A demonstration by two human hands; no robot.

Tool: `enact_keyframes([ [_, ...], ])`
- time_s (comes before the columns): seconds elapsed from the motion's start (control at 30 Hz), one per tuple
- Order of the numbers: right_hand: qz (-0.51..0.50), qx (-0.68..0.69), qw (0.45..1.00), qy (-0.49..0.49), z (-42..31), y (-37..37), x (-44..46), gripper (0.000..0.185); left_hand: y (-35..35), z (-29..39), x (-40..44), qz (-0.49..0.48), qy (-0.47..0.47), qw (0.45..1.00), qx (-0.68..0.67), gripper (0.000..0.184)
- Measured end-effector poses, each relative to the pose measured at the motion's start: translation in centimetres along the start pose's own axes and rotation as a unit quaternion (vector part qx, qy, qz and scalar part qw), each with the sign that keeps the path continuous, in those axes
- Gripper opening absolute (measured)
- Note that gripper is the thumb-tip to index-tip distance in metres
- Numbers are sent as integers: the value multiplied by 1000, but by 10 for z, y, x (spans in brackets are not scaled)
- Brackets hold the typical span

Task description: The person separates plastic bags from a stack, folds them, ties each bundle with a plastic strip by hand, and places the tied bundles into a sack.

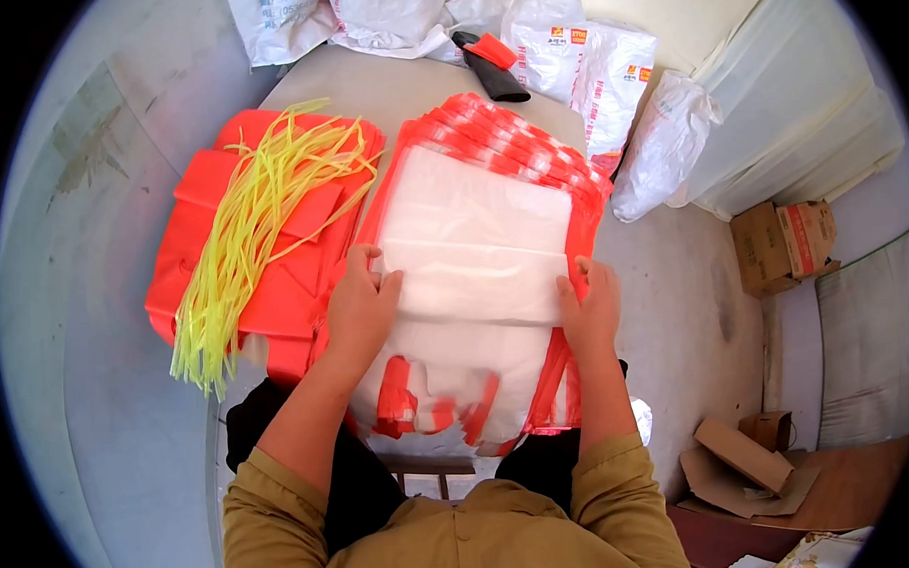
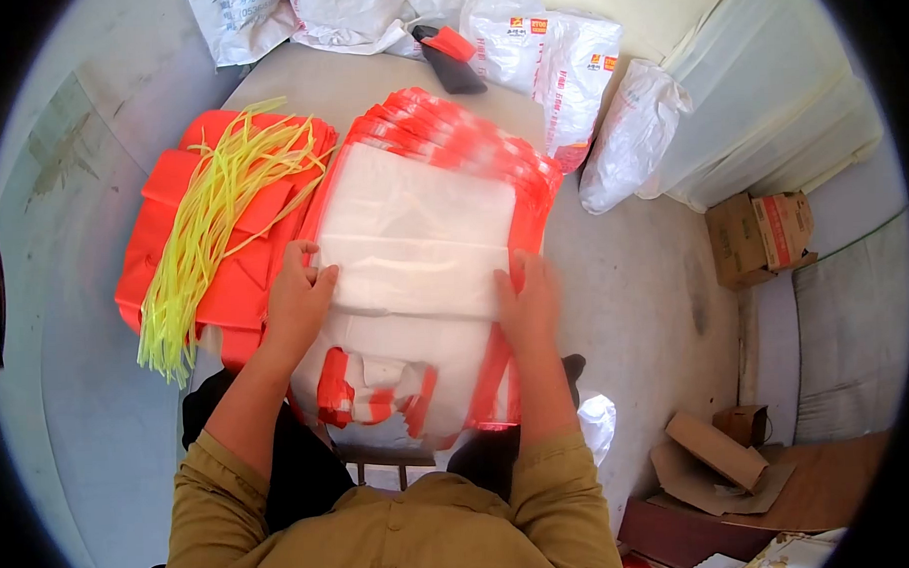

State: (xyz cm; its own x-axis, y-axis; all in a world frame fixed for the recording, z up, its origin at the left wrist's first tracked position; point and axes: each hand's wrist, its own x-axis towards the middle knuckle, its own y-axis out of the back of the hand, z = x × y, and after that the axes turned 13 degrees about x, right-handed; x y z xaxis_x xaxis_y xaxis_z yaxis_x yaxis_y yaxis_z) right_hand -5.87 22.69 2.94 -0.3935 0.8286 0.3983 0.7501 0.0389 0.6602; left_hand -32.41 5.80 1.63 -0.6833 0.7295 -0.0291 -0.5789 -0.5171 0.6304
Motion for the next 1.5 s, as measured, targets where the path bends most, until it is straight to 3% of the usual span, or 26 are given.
enact_keyframes([
  [0.07, -17, -91, 983, 157, -12, 4, -6, 45, -1, 0, -1, 13, -7, 1000, 10, 39],
  [0.13, -108, -4, 974, 198, -40, -13, -20, 50, 0, 0, 0, -3, -1, 1000, 18, 40],
  [0.2, -193, -26, 933, 303, -68, -27, -23, 58, 1, 1, 1, -5, 0, 1000, 11, 42],
  [0.3, -212, -32, 932, 293, -78, -50, -30, 62, 4, -1, 0, 10, -2, 999, -32, 44],
  [0.47, -164, -37, 939, 301, -70, -63, -29, 42, 20, 10, -4, -25, 42, 996, -77, 52],
  [0.5, -161, -35, 939, 300, -71, -63, -29, 41, 19, 9, -4, 45, -65, 997, 21, 53],
  [0.57, -155, -32, 941, 300, -72, -64, -28, 39, 16, 3, -7, 179, -272, 921, 213, 55],
  [0.67, -150, -33, 944, 293, -72, -66, -29, 40, 22, 16, -21, 89, -412, 883, 206, 57],
  [0.87, -157, -32, 945, 284, -75, -63, -29, 39, -5, -1, -17, 103, -431, 833, 333, 39],
  [1.17, -140, -110, 957, 228, 1, -6, -21, 33, 8, 0, -16, 61, -432, 843, 315, 32],
  [1.27, -109, -59, 992, 33, -1, 21, -21, 35, 13, 5, -23, -7, -405, 871, 279, 31],
  [1.37, -73, -98, 987, 107, -2, 50, -2, 36, 19, 19, -37, -64, -303, 919, 245, 23],
  [1.43, 66, 39, 987, 141, -51, 54, 18, 42, 22, 23, -39, -137, -171, 974, 61, 23],
  [1.5, 141, 151, 969, 138, -73, 46, 24, 46, 16, 17, -38, -200, -32, 964, -174, 26],
])
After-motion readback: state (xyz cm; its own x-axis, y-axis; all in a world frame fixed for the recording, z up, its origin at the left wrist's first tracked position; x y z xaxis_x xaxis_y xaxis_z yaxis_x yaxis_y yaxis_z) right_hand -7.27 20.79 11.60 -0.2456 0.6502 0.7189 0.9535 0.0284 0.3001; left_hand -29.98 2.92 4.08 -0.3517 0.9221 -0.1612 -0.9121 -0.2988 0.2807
